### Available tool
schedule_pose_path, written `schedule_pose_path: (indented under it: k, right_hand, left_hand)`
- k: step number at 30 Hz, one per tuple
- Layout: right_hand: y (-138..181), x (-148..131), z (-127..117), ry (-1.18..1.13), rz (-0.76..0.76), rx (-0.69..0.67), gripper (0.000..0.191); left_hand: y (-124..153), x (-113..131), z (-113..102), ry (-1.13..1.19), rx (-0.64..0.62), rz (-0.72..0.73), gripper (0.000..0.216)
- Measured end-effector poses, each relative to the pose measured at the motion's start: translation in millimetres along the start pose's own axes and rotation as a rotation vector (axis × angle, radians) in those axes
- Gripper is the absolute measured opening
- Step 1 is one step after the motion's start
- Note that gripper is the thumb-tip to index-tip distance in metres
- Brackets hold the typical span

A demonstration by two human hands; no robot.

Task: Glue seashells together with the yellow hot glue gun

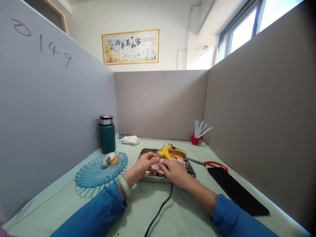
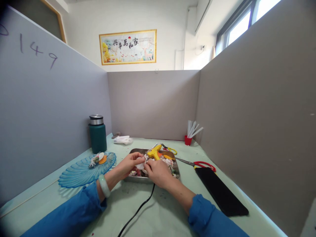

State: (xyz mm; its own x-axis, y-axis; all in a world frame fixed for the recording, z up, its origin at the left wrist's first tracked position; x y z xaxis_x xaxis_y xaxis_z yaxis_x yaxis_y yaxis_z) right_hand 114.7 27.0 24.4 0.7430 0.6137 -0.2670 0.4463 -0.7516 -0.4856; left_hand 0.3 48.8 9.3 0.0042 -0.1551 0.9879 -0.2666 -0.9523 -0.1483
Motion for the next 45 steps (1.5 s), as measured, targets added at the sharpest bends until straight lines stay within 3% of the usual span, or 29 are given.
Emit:
schedule_pose_path:
  k: [45]
  right_hand:
    - [1.1, -1.0, 7.4, 0.105, -0.016, -0.081, 0.036]
  left_hand:
    - [-6.2, -7.5, -2.3, -0.241, -0.025, 0.048, 0.027]
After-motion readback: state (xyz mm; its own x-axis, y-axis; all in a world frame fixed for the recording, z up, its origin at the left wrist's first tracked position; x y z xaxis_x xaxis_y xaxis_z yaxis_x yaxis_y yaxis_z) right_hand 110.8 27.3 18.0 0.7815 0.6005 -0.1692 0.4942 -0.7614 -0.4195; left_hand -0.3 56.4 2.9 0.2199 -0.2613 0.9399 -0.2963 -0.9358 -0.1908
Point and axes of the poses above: each hand's wrist, its own y-axis away from the middle knuckle, its own z-axis out of the palm, x = y × z, the point moved 7 cm from there along -y, towards the middle knuckle, and after that the axes turned 3 degrees about -y, right-handed, at the moved point
